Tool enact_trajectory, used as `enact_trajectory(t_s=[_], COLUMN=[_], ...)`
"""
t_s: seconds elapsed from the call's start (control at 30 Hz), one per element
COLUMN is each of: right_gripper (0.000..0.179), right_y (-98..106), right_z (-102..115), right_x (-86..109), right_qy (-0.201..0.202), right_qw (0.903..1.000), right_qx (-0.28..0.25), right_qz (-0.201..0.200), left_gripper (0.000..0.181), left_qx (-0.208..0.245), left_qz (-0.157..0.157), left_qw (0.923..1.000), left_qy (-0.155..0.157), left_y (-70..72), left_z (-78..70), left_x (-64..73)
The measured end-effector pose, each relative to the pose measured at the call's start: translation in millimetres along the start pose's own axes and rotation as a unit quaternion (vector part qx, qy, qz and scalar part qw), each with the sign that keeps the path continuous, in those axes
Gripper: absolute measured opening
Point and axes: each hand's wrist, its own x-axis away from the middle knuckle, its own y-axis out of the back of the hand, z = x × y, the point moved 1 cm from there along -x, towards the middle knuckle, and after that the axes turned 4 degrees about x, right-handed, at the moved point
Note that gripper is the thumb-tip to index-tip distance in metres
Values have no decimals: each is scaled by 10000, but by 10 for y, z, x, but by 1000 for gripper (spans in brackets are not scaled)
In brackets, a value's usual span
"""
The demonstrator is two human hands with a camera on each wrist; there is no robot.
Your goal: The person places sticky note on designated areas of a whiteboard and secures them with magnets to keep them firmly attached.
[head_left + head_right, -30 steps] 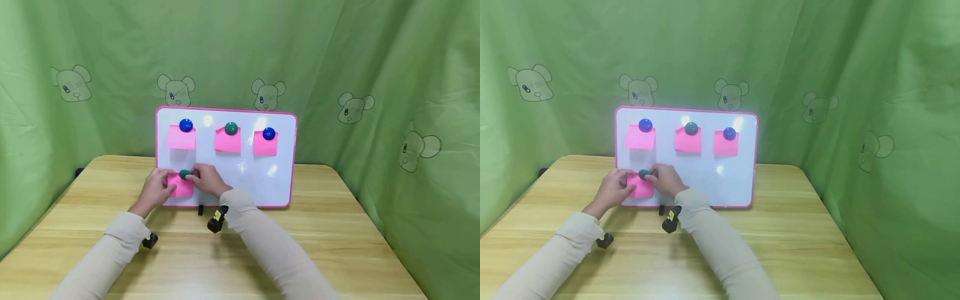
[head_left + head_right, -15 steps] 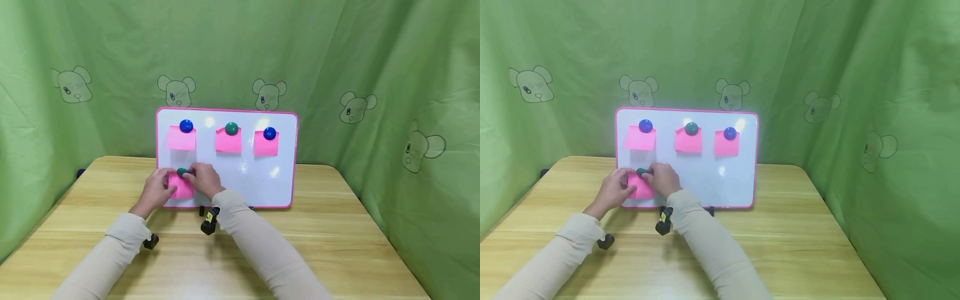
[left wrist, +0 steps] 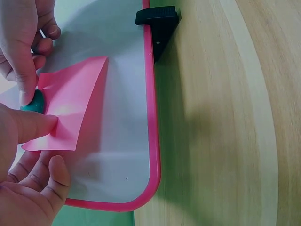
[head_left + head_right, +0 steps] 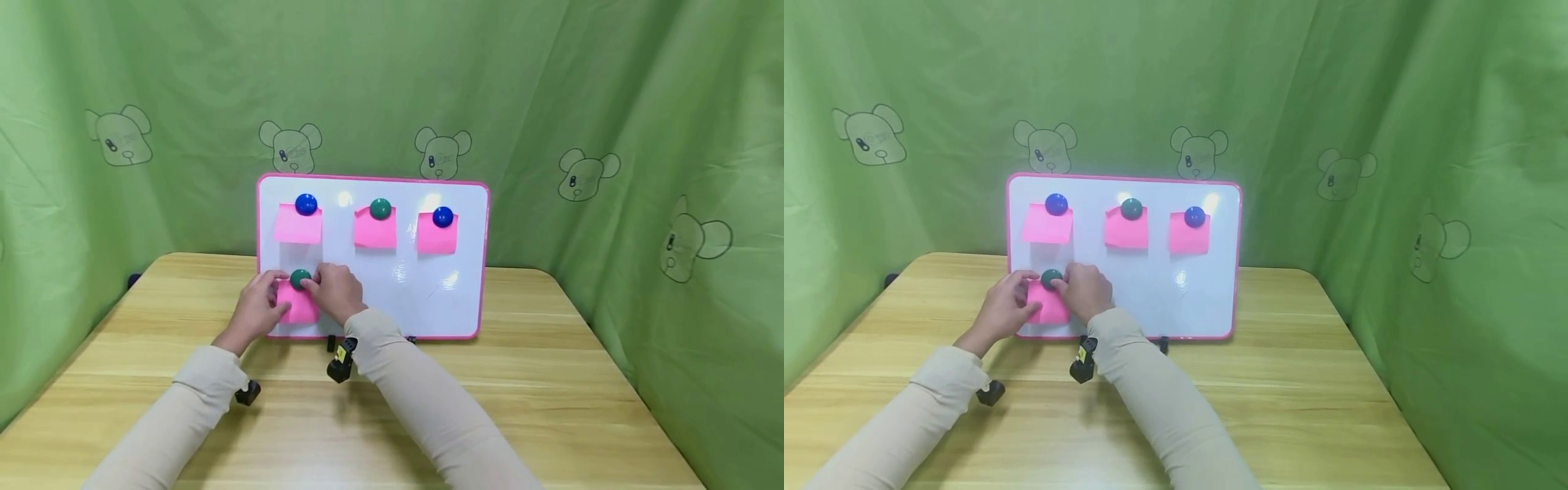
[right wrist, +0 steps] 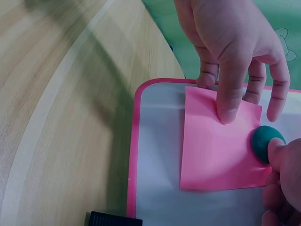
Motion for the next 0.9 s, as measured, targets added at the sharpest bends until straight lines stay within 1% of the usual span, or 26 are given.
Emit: enact_trajectory(t_s=[0.33,0.5,0.57,0.63,0.73,0.83,0.9], right_gripper=[29,25,25,25,25,22,20], right_y=[50,149,197,249,352,488,585], right_z=[-36,-117,-178,-251,-368,-495,-606], right_x=[23,69,103,149,254,415,545], right_qy=[-13,50,72,103,193,375,605], right_qw=[9998,9996,9994,9992,9985,9965,9932], right_qx=[-172,-295,-320,-311,-261,-306,-420], right_qz=[37,-26,-116,-231,-446,-685,-900], left_gripper=[47,46,48,51,57,61,61], left_qx=[-96,-135,-139,-201,-333,-431,-447], left_qz=[-141,-278,-294,-286,-269,-316,-411], left_qw=[9999,9991,9986,9983,9982,9983,9981], left_qy=[21,300,425,465,411,224,69], left_y=[-23,-25,-22,-17,4,32,45], left_z=[-70,-109,-134,-172,-257,-366,-433], left_x=[6,33,50,72,124,216,309])
